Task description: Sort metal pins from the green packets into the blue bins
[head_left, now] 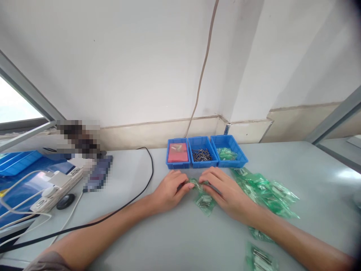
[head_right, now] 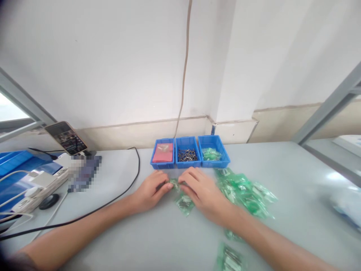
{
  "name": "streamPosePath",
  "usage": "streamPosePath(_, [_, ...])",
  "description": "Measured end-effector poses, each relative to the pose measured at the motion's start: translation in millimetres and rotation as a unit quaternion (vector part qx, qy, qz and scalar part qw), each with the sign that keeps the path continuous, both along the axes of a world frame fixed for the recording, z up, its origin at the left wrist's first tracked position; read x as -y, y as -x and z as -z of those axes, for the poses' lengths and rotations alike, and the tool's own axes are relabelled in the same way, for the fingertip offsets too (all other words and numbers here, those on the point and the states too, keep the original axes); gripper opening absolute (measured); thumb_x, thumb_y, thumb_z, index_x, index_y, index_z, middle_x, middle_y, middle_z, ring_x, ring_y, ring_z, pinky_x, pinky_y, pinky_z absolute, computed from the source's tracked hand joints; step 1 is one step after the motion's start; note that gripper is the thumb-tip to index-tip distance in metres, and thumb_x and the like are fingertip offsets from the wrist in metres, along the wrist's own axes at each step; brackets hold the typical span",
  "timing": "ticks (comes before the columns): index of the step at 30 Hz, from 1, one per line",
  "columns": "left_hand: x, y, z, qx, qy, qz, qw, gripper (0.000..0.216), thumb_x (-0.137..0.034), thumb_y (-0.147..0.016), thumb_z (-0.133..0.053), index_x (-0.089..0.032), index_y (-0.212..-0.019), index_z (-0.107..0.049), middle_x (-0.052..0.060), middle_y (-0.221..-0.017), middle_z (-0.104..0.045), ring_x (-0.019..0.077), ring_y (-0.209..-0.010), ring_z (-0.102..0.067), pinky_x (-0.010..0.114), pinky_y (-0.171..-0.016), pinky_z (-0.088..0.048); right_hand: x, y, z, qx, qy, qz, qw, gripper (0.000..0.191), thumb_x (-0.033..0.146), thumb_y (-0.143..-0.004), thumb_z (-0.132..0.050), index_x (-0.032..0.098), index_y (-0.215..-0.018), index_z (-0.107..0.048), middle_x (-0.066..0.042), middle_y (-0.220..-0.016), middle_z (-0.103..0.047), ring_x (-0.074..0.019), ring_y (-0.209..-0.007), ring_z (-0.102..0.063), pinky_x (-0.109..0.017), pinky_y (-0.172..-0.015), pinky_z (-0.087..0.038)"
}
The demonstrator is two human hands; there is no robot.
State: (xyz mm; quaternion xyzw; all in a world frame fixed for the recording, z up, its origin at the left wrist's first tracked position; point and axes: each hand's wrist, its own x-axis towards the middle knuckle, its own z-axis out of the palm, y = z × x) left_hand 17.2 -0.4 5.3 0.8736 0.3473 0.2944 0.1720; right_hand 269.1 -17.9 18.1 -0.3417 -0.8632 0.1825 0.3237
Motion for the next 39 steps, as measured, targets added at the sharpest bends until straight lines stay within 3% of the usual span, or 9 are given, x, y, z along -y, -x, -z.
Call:
streamPosePath(6, [1.4, 2.0, 2.8, 0.023, 0.01, 0.015, 1.0, 0.039, -0.058, -0.108, -0.053, -0.02, -0.106, -0.059, 0.006, -0.097, -0.068, 0.0216, -0.087, -0.06, 0.035, -0.082, -0.046, 1.2, 0.3, -2.1, -0.023, 0.027, 0.041, 0.999, 0.014, 0.02, -0.11, -0.045, 0.025, -0.105, -0.058, -0.007, -0.102, -0.067, -0.0238, -0.093, -0.064, -0.037, -0.08, -0.054])
streamPosePath(9, [2.4, 2.1, 3.1, 0.035, 0.019, 0.01, 0.999, 0.028, -0.047, -0.109, -0.055, -0.021, -0.119, -0.058, 0.006, -0.104, -0.069, 0.0213, -0.092, -0.062, 0.035, -0.087, -0.048, 1.0, -0.3, -0.9, -0.004, 0.052, 0.056, 0.997, 0.021, 0.027, -0.112, -0.043, 0.026, -0.096, -0.057, -0.003, -0.09, -0.066, -0.0226, -0.082, -0.063, -0.035, -0.074, -0.052])
streamPosePath(13, [3.1, 1.1, 1.2, 0.038, 0.002, 0.024, 0.999, 0.016, -0.029, -0.113, -0.045, -0.022, -0.113, -0.059, 0.005, -0.102, -0.069, 0.0198, -0.093, -0.062, 0.034, -0.088, -0.049, 0.7, 0.1, 0.9, 0.008, 0.062, 0.052, 0.997, 0.027, 0.031, -0.113, -0.041, 0.026, -0.091, -0.055, -0.002, -0.088, -0.066, -0.0229, -0.082, -0.063, -0.036, -0.074, -0.051])
streamPosePath(16, [3.0, 0.5, 1.0, 0.032, -0.006, 0.047, 0.998, 0.011, -0.026, -0.11, -0.05, -0.022, -0.116, -0.059, 0.006, -0.107, -0.07, 0.0198, -0.094, -0.063, 0.034, -0.089, -0.05, 1.4, 0.7, 0.2, 0.006, 0.085, 0.059, 0.995, 0.029, 0.034, -0.114, -0.041, 0.026, -0.091, -0.056, -0.002, -0.088, -0.066, -0.023, -0.083, -0.063, -0.036, -0.074, -0.05])
streamPosePath(23, [0.2, 1.3, 9.0, 0.052, -0.042, 0.089, 0.994, 0.043, -0.019, -0.101, -0.064, -0.022, -0.142, -0.049, 0.009, -0.124, -0.069, 0.02, -0.102, -0.066, 0.036, -0.096, -0.055, 5.4, 2.7, -5.6, -0.029, 0.172, 0.047, 0.984, 0.03, 0.04, -0.114, -0.04, 0.026, -0.095, -0.057, 0.0, -0.088, -0.066, -0.0199, -0.08, -0.062, -0.033, -0.075, -0.049])
streamPosePath(29, [0.1, 3.6, 7.3, 0.053, -0.058, 0.085, 0.993, 0.029, -0.023, -0.106, -0.058, -0.021, -0.135, -0.054, 0.011, -0.121, -0.071, 0.023, -0.107, -0.068, 0.039, -0.097, -0.054, 6.1, 3.2, -4.5, -0.082, 0.213, 0.049, 0.972, 0.018, 0.041, -0.113, -0.044, 0.027, -0.105, -0.054, 0.0, -0.092, -0.065, -0.0193, -0.082, -0.06, -0.033, -0.076, -0.049])
streamPosePath(33, [1.3, 3.4, 4.1, 0.034, -0.064, 0.075, 0.995, 0.02, -0.026, -0.111, -0.048, -0.02, -0.126, -0.06, 0.012, -0.121, -0.072, 0.0242, -0.111, -0.067, 0.039, -0.098, -0.051, 6.9, 2.0, -3.3, -0.086, 0.224, 0.065, 0.968, 0.019, 0.042, -0.112, -0.046, 0.029, -0.125, -0.052, 0.001, -0.09, -0.067, -0.0203, -0.083, -0.063, -0.033, -0.076, -0.05])
streamPosePath(36, [1.8, 2.4, 2.7, 0.018, -0.066, 0.054, 0.996, 0.027, -0.032, -0.114, -0.04, -0.018, -0.111, -0.063, 0.011, -0.107, -0.072, 0.0226, -0.098, -0.065, 0.037, -0.09, -0.05, 7.8, 1.5, -4.6, -0.076, 0.23, 0.059, 0.968, 0.024, 0.043, -0.112, -0.044, 0.029, -0.129, -0.054, -0.001, -0.096, -0.071, -0.021, -0.088, -0.066, -0.034, -0.08, -0.051])
streamPosePath(39, [1.1, 1.8, 2.8, 0.001, -0.051, 0.031, 0.998, 0.041, -0.035, -0.116, -0.031, -0.018, -0.091, -0.059, 0.007, -0.087, -0.066, 0.0198, -0.081, -0.058, 0.034, -0.08, -0.045, 8.3, 2.1, -7.5, -0.054, 0.205, 0.043, 0.976, 0.026, 0.045, -0.112, -0.043, 0.028, -0.115, -0.062, -0.002, -0.103, -0.072, -0.0214, -0.094, -0.067, -0.035, -0.085, -0.051])
